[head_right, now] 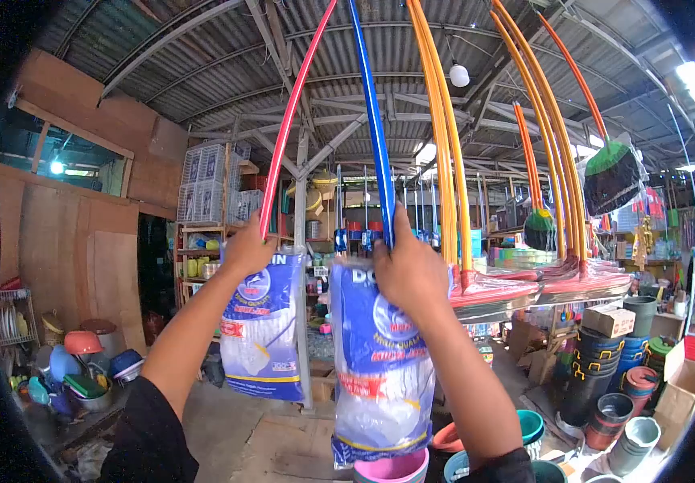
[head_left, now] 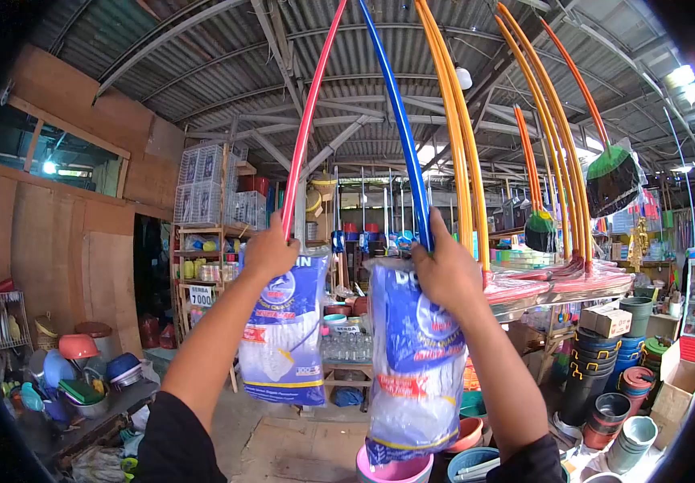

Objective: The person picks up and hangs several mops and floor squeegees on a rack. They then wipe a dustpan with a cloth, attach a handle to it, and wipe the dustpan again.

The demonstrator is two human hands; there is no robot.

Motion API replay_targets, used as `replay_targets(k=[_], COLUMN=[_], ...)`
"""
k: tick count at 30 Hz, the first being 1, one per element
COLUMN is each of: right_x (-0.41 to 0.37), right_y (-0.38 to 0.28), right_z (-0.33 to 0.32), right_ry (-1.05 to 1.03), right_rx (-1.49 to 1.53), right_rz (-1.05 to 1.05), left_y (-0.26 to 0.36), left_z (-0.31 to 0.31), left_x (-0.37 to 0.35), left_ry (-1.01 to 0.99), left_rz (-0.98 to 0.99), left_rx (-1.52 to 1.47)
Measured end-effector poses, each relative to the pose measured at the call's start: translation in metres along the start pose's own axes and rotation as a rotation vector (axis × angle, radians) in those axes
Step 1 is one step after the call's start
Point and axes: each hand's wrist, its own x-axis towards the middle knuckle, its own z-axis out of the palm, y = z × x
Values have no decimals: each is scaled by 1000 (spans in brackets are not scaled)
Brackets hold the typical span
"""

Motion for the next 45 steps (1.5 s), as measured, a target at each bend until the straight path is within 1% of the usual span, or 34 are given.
replay_targets(k=[3,4,7,9,11,14,15,16,17,19,20,21,23,24,26,27,29,31,33,35,37,39,42,44,45], right_x=[24,33,59,81,98,109,116,125,133,142,146,150,159,165,181,192,209,219,229,237,242,248,257,256,260], right_y=[-24,-32,-56,-57,-61,-73,-72,-68,-66,-64,-62,-61,-56,-51,-39,-31,-15,-3,5,11,16,23,30,32,36], right_z=[-4,-4,-7,-3,-3,-9,-6,-3,0,1,1,2,4,5,8,10,15,15,14,15,12,14,14,12,12], right_ry=[-27,-30,-34,-16,0,1,-2,14,30,17,24,30,33,43,51,53,112,136,75,88,63,73,44,-14,-16], right_rx=[-25,-36,-59,-59,-59,-100,-98,-125,-152,-158,-175,-192,-202,-195,-173,-169,-87,-75,72,90,76,120,135,278,277], right_rz=[33,46,54,62,66,78,77,79,79,86,86,86,95,87,66,63,-38,-69,-110,-123,-128,-133,-127,-146,-146], left_y=[-18,-27,-61,-74,-92,-122,-122,-116,-124,-135,-140,-140,-142,-143,-144,-149,-162,-159,-161,-169,-165,-159,-167,-166,-163], left_z=[-30,-36,-46,-52,-57,-65,-70,-80,-80,-85,-86,-89,-92,-92,-89,-86,-78,-79,-75,-69,-65,-63,-47,-40,-37], left_x=[-3,-3,8,13,19,31,31,24,28,35,36,35,34,34,33,36,42,39,40,44,43,40,47,47,47], left_ry=[-16,-7,15,-2,12,-37,-63,-63,-61,-172,-213,-210,-282,-279,-294,-290,-301,-293,-285,-288,-282,-287,-287,-275,-265], left_rz=[14,17,47,35,138,131,127,84,81,77,42,40,6,5,-23,-24,-38,-59,-79,-72,-77,-122,-74,-85,-96], left_rx=[-30,-83,-120,-164,-303,-386,-429,-391,-392,-495,-520,-518,-541,-538,-662,-659,-629,-646,-666,-620,-630,-642,-677,-674,-672])
